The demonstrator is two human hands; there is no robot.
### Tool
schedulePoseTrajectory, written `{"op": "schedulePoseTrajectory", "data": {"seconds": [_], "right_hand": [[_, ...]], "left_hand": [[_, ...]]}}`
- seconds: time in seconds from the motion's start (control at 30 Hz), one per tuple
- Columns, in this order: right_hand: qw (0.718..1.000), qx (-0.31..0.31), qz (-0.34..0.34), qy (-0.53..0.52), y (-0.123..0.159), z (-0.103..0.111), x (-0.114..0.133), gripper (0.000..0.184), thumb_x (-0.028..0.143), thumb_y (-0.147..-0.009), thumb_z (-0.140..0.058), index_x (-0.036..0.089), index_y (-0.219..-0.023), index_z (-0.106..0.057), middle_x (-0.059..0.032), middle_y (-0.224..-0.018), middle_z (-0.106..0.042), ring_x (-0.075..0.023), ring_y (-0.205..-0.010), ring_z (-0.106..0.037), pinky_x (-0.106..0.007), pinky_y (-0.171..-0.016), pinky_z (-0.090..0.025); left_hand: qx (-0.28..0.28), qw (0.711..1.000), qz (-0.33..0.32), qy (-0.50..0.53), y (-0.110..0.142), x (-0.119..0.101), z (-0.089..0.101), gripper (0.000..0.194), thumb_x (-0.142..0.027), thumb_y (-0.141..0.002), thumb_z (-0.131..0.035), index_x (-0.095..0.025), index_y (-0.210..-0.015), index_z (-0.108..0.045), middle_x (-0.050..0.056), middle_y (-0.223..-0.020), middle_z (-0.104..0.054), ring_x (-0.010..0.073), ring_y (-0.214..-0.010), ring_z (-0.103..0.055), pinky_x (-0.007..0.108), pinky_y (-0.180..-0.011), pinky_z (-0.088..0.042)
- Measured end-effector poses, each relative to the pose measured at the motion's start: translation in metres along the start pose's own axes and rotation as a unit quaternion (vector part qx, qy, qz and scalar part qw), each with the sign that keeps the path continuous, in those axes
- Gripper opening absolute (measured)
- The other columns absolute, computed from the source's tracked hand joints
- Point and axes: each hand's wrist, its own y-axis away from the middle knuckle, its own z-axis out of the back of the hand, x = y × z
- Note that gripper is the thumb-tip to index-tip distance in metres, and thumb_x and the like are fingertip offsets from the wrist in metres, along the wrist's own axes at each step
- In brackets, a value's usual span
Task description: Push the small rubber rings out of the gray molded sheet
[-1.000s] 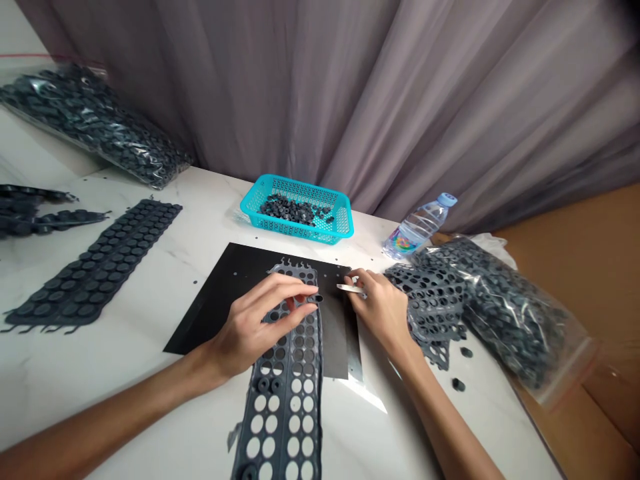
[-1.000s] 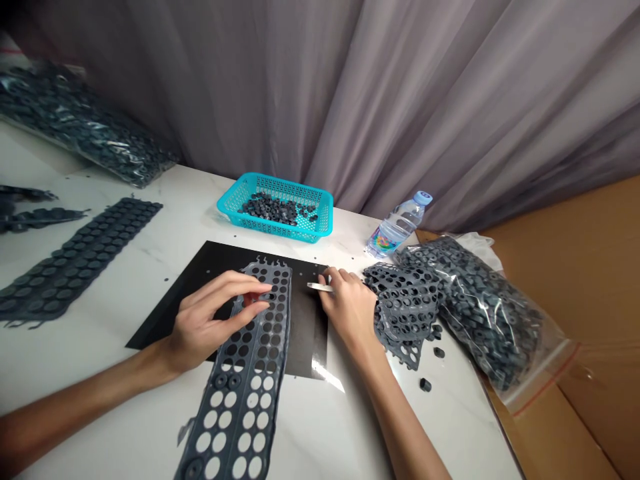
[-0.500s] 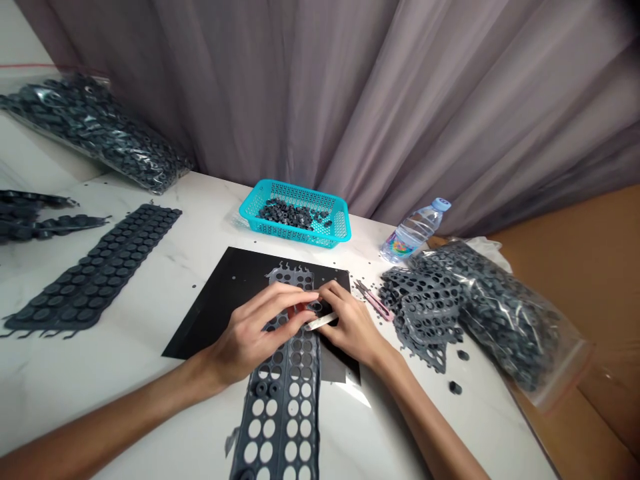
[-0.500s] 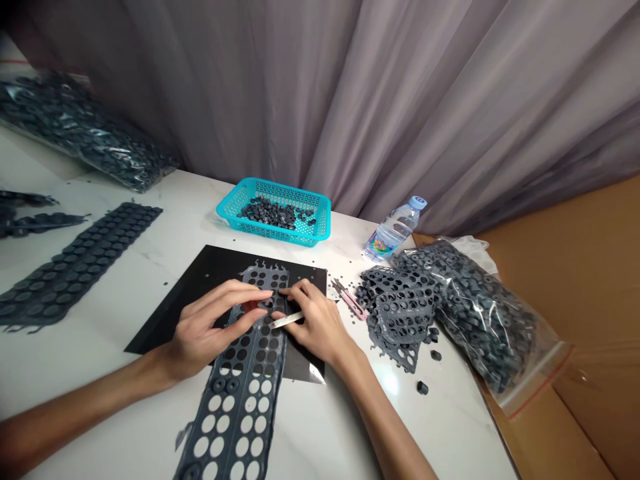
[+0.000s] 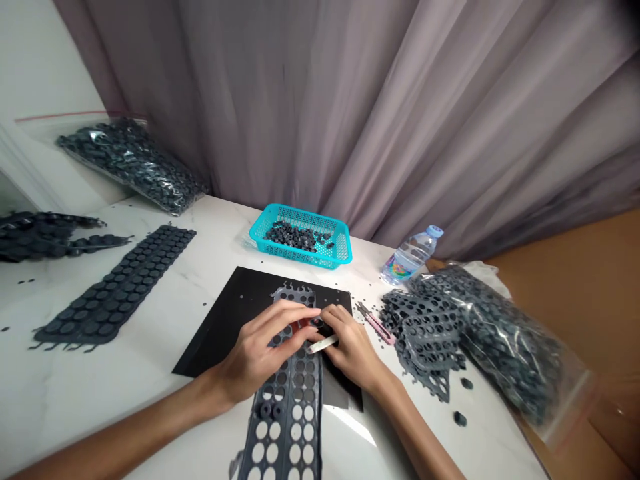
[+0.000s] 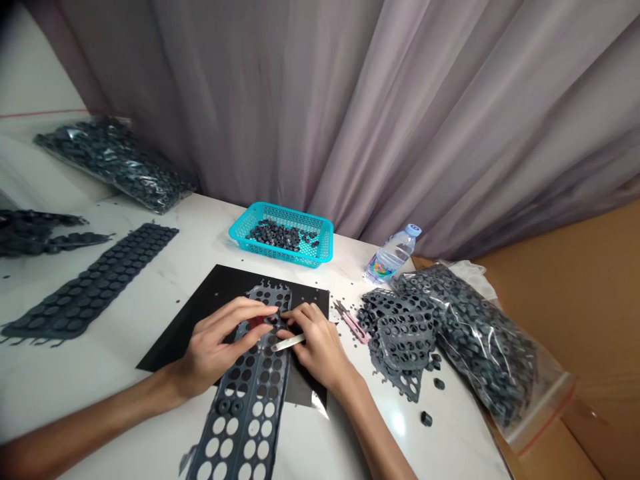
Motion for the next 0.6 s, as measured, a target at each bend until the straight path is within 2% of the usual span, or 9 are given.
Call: {"op": "schedulePoseTrajectory", "data": {"seconds": [0.2,0.5,0.6], "right_hand": [[0.999,-0.027,-0.008,0.024,0.0,-0.004,-0.006,0.019,0.027,-0.099,-0.058,0.025,-0.118,-0.059,-0.0085,-0.115,-0.063,-0.0258,-0.107,-0.059,-0.039,-0.087,-0.051],[0.997,-0.042,-0.041,0.04,-0.001,0.0,-0.011,0.019,0.024,-0.101,-0.053,0.026,-0.116,-0.063,-0.0081,-0.114,-0.061,-0.0251,-0.109,-0.059,-0.037,-0.089,-0.051],[0.995,-0.09,-0.05,0.0,-0.003,0.003,-0.002,0.018,0.026,-0.101,-0.053,0.026,-0.115,-0.065,-0.0081,-0.114,-0.059,-0.0237,-0.107,-0.059,-0.037,-0.088,-0.051]], "left_hand": [[0.002,1.0,-0.007,0.014,-0.002,-0.003,0.0,0.034,-0.015,-0.095,-0.066,-0.02,-0.129,-0.064,0.007,-0.108,-0.07,0.0151,-0.09,-0.07,0.028,-0.082,-0.063],[-0.001,1.0,-0.004,0.027,-0.001,-0.006,-0.001,0.034,-0.013,-0.094,-0.067,-0.019,-0.127,-0.066,0.007,-0.107,-0.07,0.0138,-0.091,-0.068,0.026,-0.083,-0.061],[0.0,1.0,-0.007,0.029,-0.001,-0.006,0.0,0.032,-0.015,-0.094,-0.067,-0.02,-0.126,-0.066,0.007,-0.107,-0.07,0.0143,-0.091,-0.068,0.027,-0.083,-0.061]]}}
